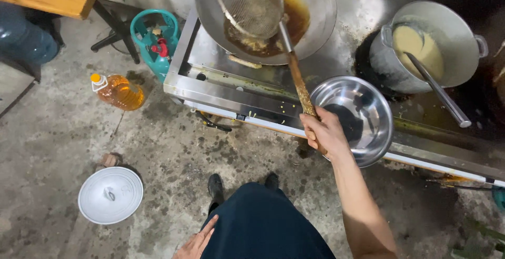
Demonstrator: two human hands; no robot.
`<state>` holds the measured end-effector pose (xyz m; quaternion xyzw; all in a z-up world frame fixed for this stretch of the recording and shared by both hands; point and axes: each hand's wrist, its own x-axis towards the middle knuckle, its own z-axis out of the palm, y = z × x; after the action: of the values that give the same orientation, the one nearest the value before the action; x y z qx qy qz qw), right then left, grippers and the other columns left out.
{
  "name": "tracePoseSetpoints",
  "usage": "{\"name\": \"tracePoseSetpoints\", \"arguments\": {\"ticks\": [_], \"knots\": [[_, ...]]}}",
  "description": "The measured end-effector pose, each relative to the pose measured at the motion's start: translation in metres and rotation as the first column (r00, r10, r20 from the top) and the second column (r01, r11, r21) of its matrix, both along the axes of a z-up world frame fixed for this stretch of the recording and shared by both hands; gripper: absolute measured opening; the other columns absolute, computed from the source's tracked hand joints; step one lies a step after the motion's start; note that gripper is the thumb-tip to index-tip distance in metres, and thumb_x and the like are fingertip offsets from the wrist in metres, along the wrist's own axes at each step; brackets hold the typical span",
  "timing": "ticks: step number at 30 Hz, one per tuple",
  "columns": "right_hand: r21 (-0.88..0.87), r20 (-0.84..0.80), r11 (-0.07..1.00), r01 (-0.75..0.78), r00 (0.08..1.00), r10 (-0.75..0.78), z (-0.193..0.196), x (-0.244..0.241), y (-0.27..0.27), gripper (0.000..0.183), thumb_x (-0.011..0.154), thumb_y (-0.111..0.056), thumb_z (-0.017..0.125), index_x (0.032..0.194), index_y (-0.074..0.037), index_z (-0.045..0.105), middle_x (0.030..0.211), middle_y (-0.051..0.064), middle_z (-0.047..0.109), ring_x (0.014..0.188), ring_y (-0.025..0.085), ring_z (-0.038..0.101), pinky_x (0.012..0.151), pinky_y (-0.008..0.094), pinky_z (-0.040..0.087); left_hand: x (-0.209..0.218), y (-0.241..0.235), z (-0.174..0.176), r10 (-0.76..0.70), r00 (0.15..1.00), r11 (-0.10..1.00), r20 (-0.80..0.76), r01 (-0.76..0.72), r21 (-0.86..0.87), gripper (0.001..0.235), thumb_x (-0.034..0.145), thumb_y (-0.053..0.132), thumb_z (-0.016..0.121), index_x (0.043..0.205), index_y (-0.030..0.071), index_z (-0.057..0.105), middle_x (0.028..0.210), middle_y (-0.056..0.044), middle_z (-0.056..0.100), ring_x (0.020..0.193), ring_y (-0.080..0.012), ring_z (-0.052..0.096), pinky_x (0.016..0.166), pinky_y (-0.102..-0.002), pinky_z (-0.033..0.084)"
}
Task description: Frying pieces of meat in a large wok using a spider strainer and metal bowl.
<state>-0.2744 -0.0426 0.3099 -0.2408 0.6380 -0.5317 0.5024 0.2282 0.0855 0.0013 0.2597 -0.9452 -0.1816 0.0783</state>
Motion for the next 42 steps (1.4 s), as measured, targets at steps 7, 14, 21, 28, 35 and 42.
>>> {"name": "tracePoseSetpoints", "arguments": {"ticks": [7, 14, 21, 28, 35, 42], "knots": [[0.084, -0.162, 0.996, 0.016, 0.987, -0.002, -0.007, 0.006, -0.002, 0.021, 0.096, -0.014, 0.066, 0.109, 0.001, 0.059, 0.059, -0.004, 0.045, 0.042, 0.004, 0.037, 0.034, 0.025, 0.03, -0.004, 0.0, 0.023, 0.031, 0.992, 0.995, 0.119, -0.019, -0.094, 0.053, 0.101, 0.001, 0.043, 0.153, 0.002, 0.035, 0.162, 0.001, 0.036, 0.095, -0.0031, 0.067, 0.084, -0.018, 0.055], [0.057, -0.358, 0.985, 0.161, 0.925, -0.131, -0.003, -0.011, -0.012, 0.052, 0.095, -0.013, 0.064, 0.145, -0.008, 0.052, 0.053, -0.006, 0.043, 0.038, 0.005, 0.038, 0.033, 0.026, 0.03, 0.005, 0.001, 0.015, -0.023, 0.979, 0.93, 0.205, 0.096, -0.354, 0.052, 0.099, -0.001, 0.044, 0.151, -0.006, 0.036, 0.163, -0.005, 0.036, 0.089, -0.0092, 0.066, 0.085, -0.022, 0.055], [-0.053, -0.339, 0.981, 0.185, 0.921, -0.192, -0.031, -0.031, -0.022, 0.048, 0.096, -0.01, 0.065, 0.141, -0.002, 0.054, 0.056, -0.006, 0.041, 0.039, 0.005, 0.038, 0.033, 0.026, 0.029, -0.003, 0.0, 0.016, 0.035, 0.999, 0.994, 0.021, -0.033, -0.108, 0.051, 0.102, 0.004, 0.03, 0.153, -0.003, 0.029, 0.161, -0.005, 0.033, 0.121, -0.008, 0.066, 0.102, -0.022, 0.049], [-0.09, -0.32, 0.977, 0.191, 0.924, -0.21, -0.032, -0.034, -0.032, 0.038, 0.097, -0.01, 0.064, 0.134, -0.002, 0.058, 0.056, -0.004, 0.044, 0.039, 0.005, 0.04, 0.034, 0.026, 0.032, 0.008, 0.011, -0.021, 0.03, 0.992, 0.98, 0.124, -0.053, 0.19, 0.049, 0.106, 0.004, 0.028, 0.155, -0.005, 0.023, 0.167, -0.005, 0.029, 0.122, -0.0056, 0.064, 0.107, -0.021, 0.047], [-0.095, -0.043, 0.976, 0.195, 0.979, -0.199, -0.029, -0.047, -0.033, 0.013, 0.097, -0.011, 0.066, 0.103, -0.002, 0.057, 0.068, -0.003, 0.053, 0.048, 0.006, 0.048, 0.037, 0.024, 0.035, 0.017, 0.023, -0.045, 0.045, 0.999, 0.975, -0.013, -0.041, 0.217, 0.054, 0.104, 0.004, 0.039, 0.157, 0.005, 0.029, 0.167, -0.013, 0.029, 0.116, -0.0133, 0.067, 0.098, -0.023, 0.049], [-0.119, -0.188, 0.976, 0.182, 0.961, -0.202, -0.049, -0.089, -0.074, 0.019, 0.097, -0.012, 0.068, 0.094, -0.003, 0.052, 0.068, 0.0, 0.051, 0.048, 0.007, 0.047, 0.036, 0.026, 0.036, 0.013, 0.032, -0.054, 0.249, 0.915, 0.862, 0.317, -0.06, -0.503, 0.066, 0.104, -0.009, 0.045, 0.166, 0.007, 0.026, 0.17, -0.003, 0.033, 0.135, -0.0159, 0.066, 0.109, -0.027, 0.055]]}}
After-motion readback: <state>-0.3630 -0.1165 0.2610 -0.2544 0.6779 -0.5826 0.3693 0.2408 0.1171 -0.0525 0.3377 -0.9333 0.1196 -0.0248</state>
